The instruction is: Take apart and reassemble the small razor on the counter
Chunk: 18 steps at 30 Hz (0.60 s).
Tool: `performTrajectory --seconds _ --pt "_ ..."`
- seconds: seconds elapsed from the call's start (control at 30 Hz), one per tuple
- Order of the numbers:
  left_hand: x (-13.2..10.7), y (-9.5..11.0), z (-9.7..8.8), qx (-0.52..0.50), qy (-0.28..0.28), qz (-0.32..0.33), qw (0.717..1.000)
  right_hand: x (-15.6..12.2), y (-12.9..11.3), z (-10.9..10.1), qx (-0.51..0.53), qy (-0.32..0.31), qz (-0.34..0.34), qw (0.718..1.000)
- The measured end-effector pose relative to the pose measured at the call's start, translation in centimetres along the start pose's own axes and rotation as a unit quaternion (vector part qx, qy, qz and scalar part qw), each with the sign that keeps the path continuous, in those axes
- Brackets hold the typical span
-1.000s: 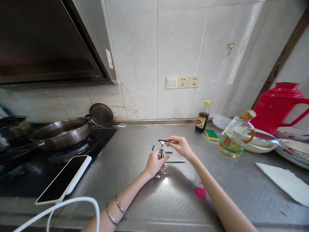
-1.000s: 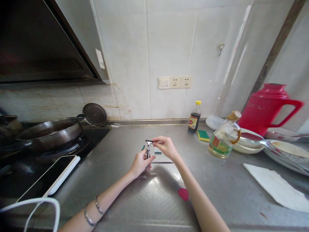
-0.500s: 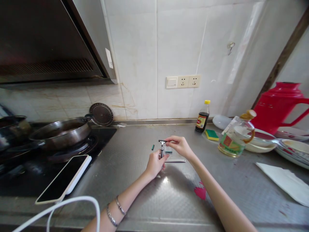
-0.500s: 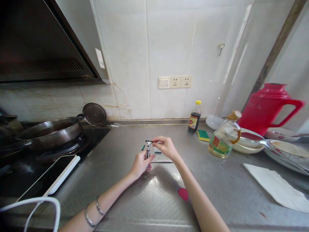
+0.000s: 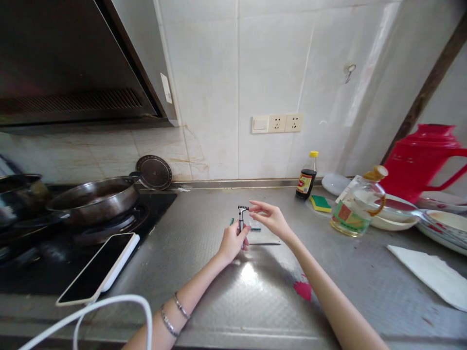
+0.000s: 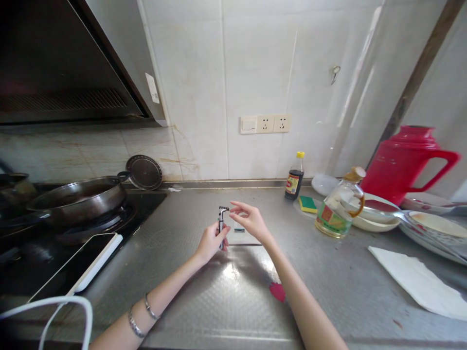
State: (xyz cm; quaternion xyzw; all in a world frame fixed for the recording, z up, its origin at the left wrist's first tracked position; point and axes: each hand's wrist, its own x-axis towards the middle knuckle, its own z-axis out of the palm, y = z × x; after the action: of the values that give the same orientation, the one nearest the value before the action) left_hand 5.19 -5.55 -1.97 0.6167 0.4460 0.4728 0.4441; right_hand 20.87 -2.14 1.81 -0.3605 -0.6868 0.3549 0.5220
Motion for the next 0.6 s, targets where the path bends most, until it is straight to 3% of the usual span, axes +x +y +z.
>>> performTrajectory --seconds 0.17,0.43,0.6 --pt "1.1 0.1 -1.2 -0.054 0.028 -0.027 0.998 -0.4 0.0 -0.2 -0.032 0.011 0.024 0.999" --pt "1.7 0.7 -2.4 -0.138 0.018 -0.035 0.990 -1.9 -0.5 2.0 -0.192 -0.112 0.005 0.975" --pt "1.7 0.4 -2.4 -0.146 0.014 -0.056 0.988 -2.6 -0.5 3.4 -0.235 -0.152 -0.014 0.960"
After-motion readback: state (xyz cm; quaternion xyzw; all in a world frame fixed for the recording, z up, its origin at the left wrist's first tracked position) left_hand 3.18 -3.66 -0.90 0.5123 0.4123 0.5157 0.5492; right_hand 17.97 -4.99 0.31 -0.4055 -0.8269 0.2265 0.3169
